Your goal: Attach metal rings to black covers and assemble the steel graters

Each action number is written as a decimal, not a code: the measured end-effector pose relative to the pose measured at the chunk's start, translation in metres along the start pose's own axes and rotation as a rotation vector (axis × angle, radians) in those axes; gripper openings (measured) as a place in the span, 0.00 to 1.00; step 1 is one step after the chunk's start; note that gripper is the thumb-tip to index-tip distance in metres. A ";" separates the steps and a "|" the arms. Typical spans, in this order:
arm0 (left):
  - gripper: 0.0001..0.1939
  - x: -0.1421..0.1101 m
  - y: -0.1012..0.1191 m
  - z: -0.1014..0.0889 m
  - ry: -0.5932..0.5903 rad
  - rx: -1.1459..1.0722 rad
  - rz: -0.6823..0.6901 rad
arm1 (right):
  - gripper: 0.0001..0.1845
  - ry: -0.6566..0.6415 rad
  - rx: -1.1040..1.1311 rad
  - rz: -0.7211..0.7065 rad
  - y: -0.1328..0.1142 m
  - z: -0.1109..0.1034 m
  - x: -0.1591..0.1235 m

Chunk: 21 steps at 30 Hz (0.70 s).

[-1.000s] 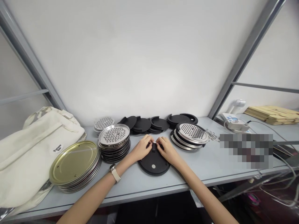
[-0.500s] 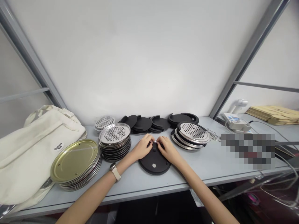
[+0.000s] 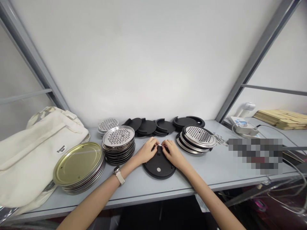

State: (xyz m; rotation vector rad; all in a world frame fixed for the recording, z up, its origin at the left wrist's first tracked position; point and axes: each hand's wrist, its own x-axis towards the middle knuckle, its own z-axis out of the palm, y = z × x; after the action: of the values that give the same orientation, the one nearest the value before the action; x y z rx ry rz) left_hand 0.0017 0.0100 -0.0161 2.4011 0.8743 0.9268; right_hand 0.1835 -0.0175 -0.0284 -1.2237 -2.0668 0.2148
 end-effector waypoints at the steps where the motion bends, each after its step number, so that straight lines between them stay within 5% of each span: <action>1: 0.09 0.000 0.000 0.000 0.002 -0.001 -0.001 | 0.06 0.002 -0.001 -0.002 0.000 0.000 0.000; 21: 0.09 -0.001 0.000 0.001 -0.004 0.019 0.003 | 0.06 -0.014 -0.006 0.002 0.001 0.000 0.000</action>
State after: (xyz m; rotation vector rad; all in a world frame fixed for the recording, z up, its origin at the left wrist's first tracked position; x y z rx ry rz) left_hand 0.0014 0.0094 -0.0175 2.4204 0.8816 0.9183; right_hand 0.1842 -0.0173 -0.0290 -1.2317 -2.0794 0.2187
